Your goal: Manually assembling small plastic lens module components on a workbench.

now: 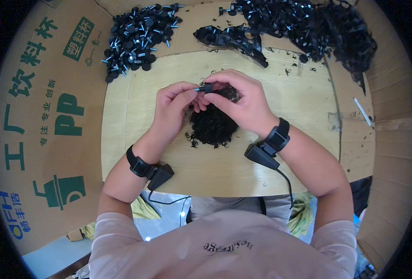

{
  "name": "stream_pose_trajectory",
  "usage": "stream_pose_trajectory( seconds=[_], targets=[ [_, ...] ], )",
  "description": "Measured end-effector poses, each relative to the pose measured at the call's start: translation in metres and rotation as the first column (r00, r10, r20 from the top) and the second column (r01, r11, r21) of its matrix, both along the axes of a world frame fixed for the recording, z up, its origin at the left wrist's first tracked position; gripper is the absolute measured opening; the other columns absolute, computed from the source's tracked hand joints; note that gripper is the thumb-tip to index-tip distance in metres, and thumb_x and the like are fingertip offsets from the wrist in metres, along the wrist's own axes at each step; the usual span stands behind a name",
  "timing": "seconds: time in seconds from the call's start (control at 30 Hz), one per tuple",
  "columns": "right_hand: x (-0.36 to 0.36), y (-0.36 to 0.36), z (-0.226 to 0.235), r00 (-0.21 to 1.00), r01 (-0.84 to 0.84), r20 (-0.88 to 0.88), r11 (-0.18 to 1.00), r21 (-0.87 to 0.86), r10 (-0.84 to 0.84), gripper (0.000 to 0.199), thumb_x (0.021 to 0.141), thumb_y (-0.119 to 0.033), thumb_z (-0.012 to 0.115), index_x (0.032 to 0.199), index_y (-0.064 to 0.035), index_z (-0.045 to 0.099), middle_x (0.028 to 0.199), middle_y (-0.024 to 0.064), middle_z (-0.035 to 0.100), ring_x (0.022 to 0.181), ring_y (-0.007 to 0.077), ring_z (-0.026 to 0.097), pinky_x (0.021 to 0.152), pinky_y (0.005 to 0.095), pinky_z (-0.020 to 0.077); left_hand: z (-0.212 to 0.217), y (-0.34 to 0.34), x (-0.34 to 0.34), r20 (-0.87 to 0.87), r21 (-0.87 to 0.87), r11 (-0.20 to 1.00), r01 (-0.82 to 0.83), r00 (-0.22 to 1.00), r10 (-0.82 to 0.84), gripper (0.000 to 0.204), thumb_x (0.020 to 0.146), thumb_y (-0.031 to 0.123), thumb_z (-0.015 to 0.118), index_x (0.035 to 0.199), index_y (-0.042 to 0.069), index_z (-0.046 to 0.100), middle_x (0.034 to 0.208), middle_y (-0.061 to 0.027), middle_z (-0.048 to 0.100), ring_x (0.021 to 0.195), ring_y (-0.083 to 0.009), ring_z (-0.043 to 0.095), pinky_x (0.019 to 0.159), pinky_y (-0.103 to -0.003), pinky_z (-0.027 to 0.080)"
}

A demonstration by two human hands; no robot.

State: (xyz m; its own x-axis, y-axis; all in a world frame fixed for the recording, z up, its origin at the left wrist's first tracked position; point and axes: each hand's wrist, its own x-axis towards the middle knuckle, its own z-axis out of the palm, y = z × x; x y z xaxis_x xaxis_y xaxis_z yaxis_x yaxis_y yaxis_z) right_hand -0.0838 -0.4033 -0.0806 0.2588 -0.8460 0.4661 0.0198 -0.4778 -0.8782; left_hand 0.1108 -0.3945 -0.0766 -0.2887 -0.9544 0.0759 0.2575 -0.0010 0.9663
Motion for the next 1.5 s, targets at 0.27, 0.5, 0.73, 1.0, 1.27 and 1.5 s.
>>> stream_pose_trajectory(
  seconds=[0.27, 0.5, 0.73, 1.0, 1.27, 1.5],
  targets=[
    [-0.0003, -0.0001, 0.0045, 0.998, -0.004, -0.061, 0.992, -0.124, -0.004, 0.03, 0.079, 0.001, 0.073, 0.109, -0.0029, 0.068, 0.097, 0.0093, 0.066, 0.085, 0.0182, 0.064, 0.077, 0.0283, 0.0522, 0.0013, 0.0007, -0.0007, 0.112, -0.016, 1.0, -0.025, 0.993, 0.027, 0.015, 0.094, 0.006, 0.057, 0.093, -0.004, 0.068, 0.078, -0.0085, 0.068, 0.069, -0.0115, 0.063, 0.062, -0.024, 0.051],
    [-0.0013, 0.0002, 0.005, 0.994, 0.008, -0.109, 0.985, -0.171, -0.027, 0.03, 0.078, 0.001, 0.073, 0.108, -0.0024, 0.068, 0.097, 0.0103, 0.067, 0.085, 0.019, 0.064, 0.076, 0.0287, 0.0527, 0.0019, 0.002, -0.0022, 0.118, 0.018, 0.999, -0.04, 0.992, 0.037, 0.01, 0.091, 0.001, 0.059, 0.094, -0.004, 0.067, 0.078, -0.0088, 0.068, 0.07, -0.0111, 0.064, 0.062, -0.024, 0.053],
    [0.0, 0.0004, 0.0057, 0.994, 0.022, -0.101, 0.984, -0.178, -0.04, 0.029, 0.079, 0.0, 0.073, 0.108, -0.0023, 0.068, 0.096, 0.0107, 0.068, 0.084, 0.0195, 0.065, 0.075, 0.0291, 0.0527, 0.0005, 0.0028, -0.003, 0.134, 0.032, 0.999, -0.02, 0.991, 0.016, 0.011, 0.091, -0.002, 0.056, 0.096, -0.005, 0.065, 0.079, -0.0108, 0.069, 0.068, -0.0139, 0.065, 0.06, -0.023, 0.051],
    [-0.0003, -0.001, 0.0032, 0.994, 0.034, -0.093, 0.987, -0.159, -0.05, 0.029, 0.079, -0.002, 0.074, 0.108, -0.0026, 0.068, 0.094, 0.0105, 0.068, 0.084, 0.0197, 0.066, 0.075, 0.0294, 0.0519, -0.0008, 0.0014, -0.0009, 0.089, -0.004, 1.0, -0.012, 0.996, 0.012, 0.012, 0.091, 0.001, 0.057, 0.098, -0.005, 0.065, 0.08, -0.0117, 0.069, 0.069, -0.0151, 0.065, 0.062, -0.025, 0.051],
    [-0.0008, 0.0003, 0.0035, 0.99, 0.044, -0.121, 0.983, -0.178, -0.066, 0.029, 0.08, -0.003, 0.074, 0.108, -0.0032, 0.07, 0.094, 0.0101, 0.069, 0.084, 0.019, 0.066, 0.074, 0.0288, 0.0525, 0.0015, 0.0029, -0.0012, 0.155, -0.021, 1.0, -0.018, 0.988, 0.021, 0.016, 0.093, 0.005, 0.055, 0.092, -0.005, 0.067, 0.075, -0.0115, 0.068, 0.067, -0.0145, 0.064, 0.06, -0.024, 0.05],
    [-0.0016, 0.0021, 0.0079, 0.983, 0.042, -0.169, 0.982, -0.182, -0.073, 0.029, 0.08, -0.003, 0.074, 0.108, -0.0023, 0.07, 0.094, 0.0109, 0.069, 0.082, 0.0184, 0.066, 0.073, 0.0281, 0.0527, 0.0031, 0.0037, -0.0025, 0.156, 0.019, 0.999, -0.041, 0.987, 0.038, 0.012, 0.09, 0.002, 0.057, 0.092, -0.005, 0.067, 0.074, -0.0107, 0.068, 0.063, -0.0131, 0.063, 0.057, -0.023, 0.05]
  ],
)
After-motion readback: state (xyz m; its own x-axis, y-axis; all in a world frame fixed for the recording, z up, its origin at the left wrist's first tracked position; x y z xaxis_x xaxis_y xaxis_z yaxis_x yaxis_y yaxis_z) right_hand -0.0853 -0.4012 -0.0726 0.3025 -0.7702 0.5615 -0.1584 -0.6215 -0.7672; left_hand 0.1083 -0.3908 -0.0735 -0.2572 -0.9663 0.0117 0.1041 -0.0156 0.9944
